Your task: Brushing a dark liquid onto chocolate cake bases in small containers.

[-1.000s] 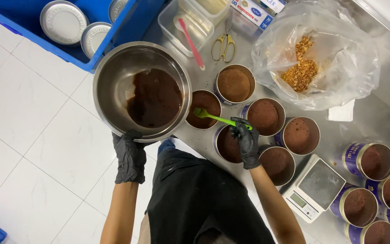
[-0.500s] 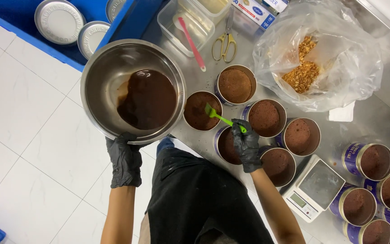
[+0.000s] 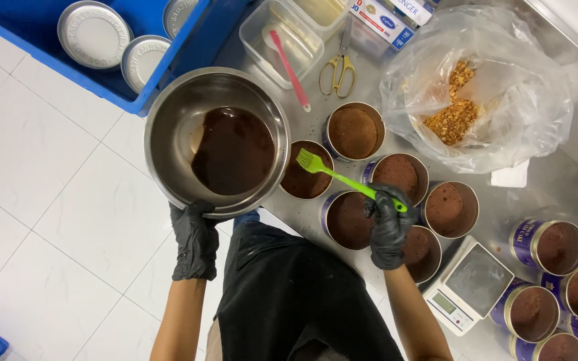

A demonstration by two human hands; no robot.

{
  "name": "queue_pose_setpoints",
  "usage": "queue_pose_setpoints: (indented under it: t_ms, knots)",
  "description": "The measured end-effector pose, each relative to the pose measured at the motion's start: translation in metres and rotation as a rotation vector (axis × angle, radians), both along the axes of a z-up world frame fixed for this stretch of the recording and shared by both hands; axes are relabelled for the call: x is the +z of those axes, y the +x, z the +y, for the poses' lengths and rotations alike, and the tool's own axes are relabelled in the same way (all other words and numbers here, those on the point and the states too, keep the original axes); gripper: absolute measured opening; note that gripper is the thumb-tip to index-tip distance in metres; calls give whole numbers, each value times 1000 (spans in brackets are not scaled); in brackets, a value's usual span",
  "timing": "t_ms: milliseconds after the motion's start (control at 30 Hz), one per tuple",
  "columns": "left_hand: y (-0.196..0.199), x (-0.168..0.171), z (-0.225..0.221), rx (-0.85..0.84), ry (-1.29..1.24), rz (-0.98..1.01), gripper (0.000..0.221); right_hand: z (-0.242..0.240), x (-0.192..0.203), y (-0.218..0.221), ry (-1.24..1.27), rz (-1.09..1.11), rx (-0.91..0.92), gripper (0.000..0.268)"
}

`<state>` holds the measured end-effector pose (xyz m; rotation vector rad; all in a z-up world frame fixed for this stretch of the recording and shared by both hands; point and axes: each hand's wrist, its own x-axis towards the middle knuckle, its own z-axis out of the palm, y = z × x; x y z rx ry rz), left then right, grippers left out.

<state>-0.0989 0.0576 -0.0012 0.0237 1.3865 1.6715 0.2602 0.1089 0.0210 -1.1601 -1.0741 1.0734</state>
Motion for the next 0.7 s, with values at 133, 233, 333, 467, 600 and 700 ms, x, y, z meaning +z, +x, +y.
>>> queue_pose_setpoints:
  t_ms: [133,233,333,467,600,700]
  knots:
    - [14,25,8,-14,-93,-25,77,14,12,-26,54,138,-9,22]
    - [17,18,8,-53,-60,-38,75,25,15,-52,-27,167,160,27]
    - [19,6,6,-102,-62,22,72,31,15,-61,-157,113,327,33]
    - [20,11,13,-116,-75,41,69,33,15,-39,-183,106,270,32]
    - [15,4,16,-76,-81,29,66,29,-26,15,-121,289,32,28]
    - [12,16,20,-57,-108,4,68,21,-42,22,-164,300,-63,27]
